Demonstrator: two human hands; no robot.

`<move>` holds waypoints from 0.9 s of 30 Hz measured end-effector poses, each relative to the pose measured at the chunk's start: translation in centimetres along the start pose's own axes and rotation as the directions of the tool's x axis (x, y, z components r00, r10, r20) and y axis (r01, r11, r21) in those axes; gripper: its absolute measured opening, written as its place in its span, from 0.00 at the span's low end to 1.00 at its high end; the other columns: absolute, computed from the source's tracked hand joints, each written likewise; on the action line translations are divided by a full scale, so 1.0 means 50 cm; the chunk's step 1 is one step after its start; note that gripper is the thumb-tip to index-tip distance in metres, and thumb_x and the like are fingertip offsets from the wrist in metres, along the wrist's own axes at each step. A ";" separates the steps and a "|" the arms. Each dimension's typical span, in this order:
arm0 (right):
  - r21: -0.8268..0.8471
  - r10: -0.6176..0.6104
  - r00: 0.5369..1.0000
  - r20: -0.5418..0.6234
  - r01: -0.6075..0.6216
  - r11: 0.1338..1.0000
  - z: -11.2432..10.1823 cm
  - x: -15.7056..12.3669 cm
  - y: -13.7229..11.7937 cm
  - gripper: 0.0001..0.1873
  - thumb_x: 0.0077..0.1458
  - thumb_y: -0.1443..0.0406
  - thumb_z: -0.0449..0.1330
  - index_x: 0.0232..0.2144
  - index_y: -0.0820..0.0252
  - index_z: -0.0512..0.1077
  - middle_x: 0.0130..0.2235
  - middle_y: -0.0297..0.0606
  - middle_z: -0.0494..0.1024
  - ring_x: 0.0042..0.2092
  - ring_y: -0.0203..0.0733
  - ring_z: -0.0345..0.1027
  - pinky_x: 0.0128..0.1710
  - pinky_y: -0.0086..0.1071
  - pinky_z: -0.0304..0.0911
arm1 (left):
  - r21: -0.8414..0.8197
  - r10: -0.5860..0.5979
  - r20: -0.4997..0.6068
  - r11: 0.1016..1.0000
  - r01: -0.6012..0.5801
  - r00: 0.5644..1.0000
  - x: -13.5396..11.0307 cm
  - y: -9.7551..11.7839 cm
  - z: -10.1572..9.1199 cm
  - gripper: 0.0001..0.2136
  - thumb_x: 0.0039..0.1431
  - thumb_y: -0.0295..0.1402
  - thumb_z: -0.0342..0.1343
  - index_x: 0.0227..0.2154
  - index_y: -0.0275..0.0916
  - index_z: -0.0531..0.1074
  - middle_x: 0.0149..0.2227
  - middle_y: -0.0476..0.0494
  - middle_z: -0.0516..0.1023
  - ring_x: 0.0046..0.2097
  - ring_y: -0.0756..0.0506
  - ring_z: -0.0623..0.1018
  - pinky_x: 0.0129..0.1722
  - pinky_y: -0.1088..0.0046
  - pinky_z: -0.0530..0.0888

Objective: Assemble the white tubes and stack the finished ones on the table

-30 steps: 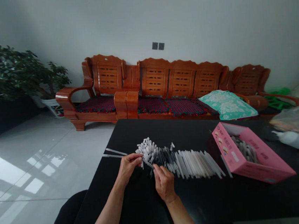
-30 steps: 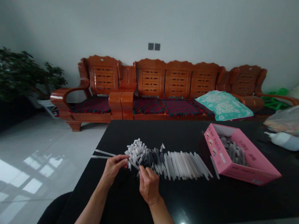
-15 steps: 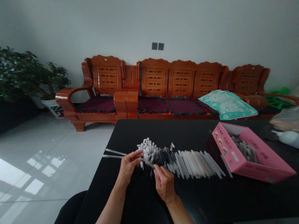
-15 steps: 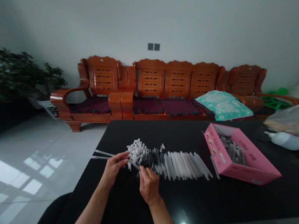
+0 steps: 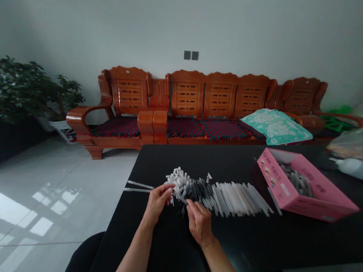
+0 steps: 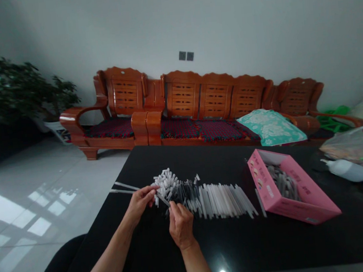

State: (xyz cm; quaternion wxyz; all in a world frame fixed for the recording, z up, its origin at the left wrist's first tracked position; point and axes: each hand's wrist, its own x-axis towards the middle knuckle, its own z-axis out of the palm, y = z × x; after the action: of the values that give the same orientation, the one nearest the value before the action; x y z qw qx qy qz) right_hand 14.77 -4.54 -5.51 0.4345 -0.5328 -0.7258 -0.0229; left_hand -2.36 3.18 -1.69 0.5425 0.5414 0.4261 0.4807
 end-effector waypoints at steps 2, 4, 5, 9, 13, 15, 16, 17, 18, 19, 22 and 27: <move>0.002 -0.003 1.000 -0.004 0.003 1.000 0.000 0.001 -0.001 0.17 0.64 0.69 0.46 0.48 0.67 0.72 0.31 0.43 0.74 0.33 0.42 0.70 0.34 0.32 0.62 | 0.028 -0.005 -0.030 1.000 0.005 1.000 0.002 -0.002 -0.001 0.18 0.55 0.47 0.57 0.35 0.35 0.76 0.21 0.50 0.72 0.20 0.54 0.67 0.20 0.80 0.62; 0.001 -0.007 1.000 0.000 0.007 1.000 0.000 0.001 -0.001 0.17 0.64 0.69 0.46 0.47 0.67 0.72 0.31 0.43 0.73 0.33 0.42 0.69 0.34 0.32 0.62 | 0.058 -0.033 -0.081 0.998 0.038 0.996 0.003 -0.006 0.001 0.19 0.55 0.49 0.56 0.27 0.35 0.74 0.18 0.52 0.69 0.18 0.54 0.65 0.17 0.81 0.60; 0.000 -0.009 1.000 0.002 0.009 1.000 0.000 0.000 -0.001 0.17 0.64 0.69 0.46 0.48 0.67 0.72 0.31 0.43 0.73 0.33 0.42 0.69 0.34 0.32 0.62 | 0.066 -0.052 -0.098 0.996 0.058 0.994 0.004 -0.007 0.003 0.19 0.54 0.49 0.57 0.24 0.35 0.72 0.16 0.53 0.67 0.17 0.55 0.63 0.16 0.81 0.58; -0.009 -0.011 1.000 0.002 0.011 1.000 0.001 -0.002 0.000 0.18 0.64 0.69 0.46 0.48 0.67 0.72 0.31 0.43 0.73 0.33 0.42 0.70 0.34 0.33 0.62 | 0.031 -0.044 -0.065 0.998 0.046 0.997 0.005 -0.005 0.004 0.16 0.49 0.45 0.62 0.24 0.35 0.72 0.16 0.53 0.68 0.17 0.55 0.64 0.16 0.81 0.58; -0.006 -0.012 1.000 -0.004 0.012 1.000 0.002 -0.003 0.001 0.17 0.64 0.69 0.46 0.48 0.68 0.72 0.32 0.44 0.74 0.34 0.43 0.70 0.35 0.33 0.62 | -0.001 0.018 0.010 1.000 -0.018 1.000 0.004 0.004 -0.001 0.18 0.51 0.43 0.62 0.39 0.34 0.77 0.26 0.47 0.76 0.22 0.53 0.70 0.22 0.79 0.67; -0.011 -0.013 1.000 -0.007 0.013 1.000 0.002 -0.003 0.001 0.17 0.64 0.69 0.46 0.48 0.67 0.72 0.32 0.43 0.74 0.34 0.43 0.70 0.34 0.33 0.62 | 0.028 0.015 -0.030 1.000 -0.014 0.999 0.003 0.005 -0.002 0.19 0.53 0.46 0.59 0.38 0.35 0.77 0.27 0.46 0.76 0.22 0.52 0.70 0.21 0.79 0.67; -0.016 -0.015 1.000 -0.009 0.015 1.000 0.002 -0.003 0.001 0.17 0.64 0.69 0.47 0.48 0.67 0.72 0.32 0.43 0.74 0.33 0.42 0.70 0.34 0.33 0.62 | 0.049 0.006 -0.065 0.999 -0.003 0.998 0.002 0.005 -0.001 0.19 0.54 0.47 0.57 0.35 0.34 0.77 0.24 0.47 0.75 0.20 0.53 0.69 0.19 0.79 0.65; -0.022 -0.017 1.000 -0.010 0.017 1.000 0.002 -0.003 0.001 0.17 0.64 0.69 0.47 0.48 0.67 0.72 0.31 0.43 0.74 0.33 0.42 0.70 0.34 0.32 0.62 | 0.068 -0.009 -0.097 0.998 0.016 0.995 0.002 0.003 0.000 0.19 0.55 0.49 0.56 0.30 0.34 0.76 0.21 0.49 0.72 0.19 0.53 0.67 0.17 0.80 0.62; -0.027 -0.021 1.000 -0.012 0.021 0.999 0.002 -0.003 0.001 0.17 0.64 0.69 0.47 0.48 0.66 0.72 0.31 0.43 0.74 0.33 0.42 0.70 0.34 0.32 0.61 | 0.081 -0.027 -0.118 0.996 0.036 0.993 0.002 0.002 0.001 0.20 0.54 0.50 0.56 0.26 0.35 0.74 0.18 0.51 0.69 0.17 0.54 0.65 0.15 0.80 0.60; -0.031 -0.025 1.000 -0.013 0.025 0.999 0.002 -0.003 0.001 0.17 0.64 0.69 0.47 0.48 0.66 0.72 0.31 0.43 0.74 0.33 0.42 0.69 0.33 0.32 0.61 | 0.084 -0.043 -0.126 0.995 0.054 0.991 0.001 0.000 0.003 0.20 0.53 0.50 0.57 0.23 0.35 0.72 0.16 0.52 0.66 0.16 0.55 0.63 0.14 0.81 0.58; -0.033 -0.033 0.999 -0.012 0.033 0.999 0.001 -0.004 0.001 0.17 0.64 0.69 0.46 0.48 0.67 0.72 0.31 0.43 0.74 0.32 0.42 0.69 0.33 0.32 0.61 | 0.048 -0.062 -0.096 0.997 0.067 0.993 0.001 -0.001 0.004 0.18 0.49 0.48 0.62 0.22 0.36 0.70 0.15 0.54 0.65 0.16 0.55 0.61 0.14 0.82 0.56; -0.016 -0.022 1.000 -0.014 0.022 1.000 0.002 -0.004 0.003 0.17 0.65 0.69 0.46 0.48 0.67 0.72 0.32 0.43 0.74 0.33 0.42 0.70 0.34 0.32 0.62 | -0.023 0.021 -0.019 1.000 -0.021 1.000 0.001 0.002 -0.001 0.19 0.50 0.44 0.62 0.39 0.34 0.76 0.28 0.46 0.76 0.23 0.52 0.70 0.20 0.79 0.66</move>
State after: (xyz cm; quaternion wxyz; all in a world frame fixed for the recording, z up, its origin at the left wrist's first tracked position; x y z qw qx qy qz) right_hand 14.82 -4.57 -5.76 0.4351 -0.5281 -0.7283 -0.0373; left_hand -2.39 3.23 -1.59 0.5396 0.5349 0.4200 0.4964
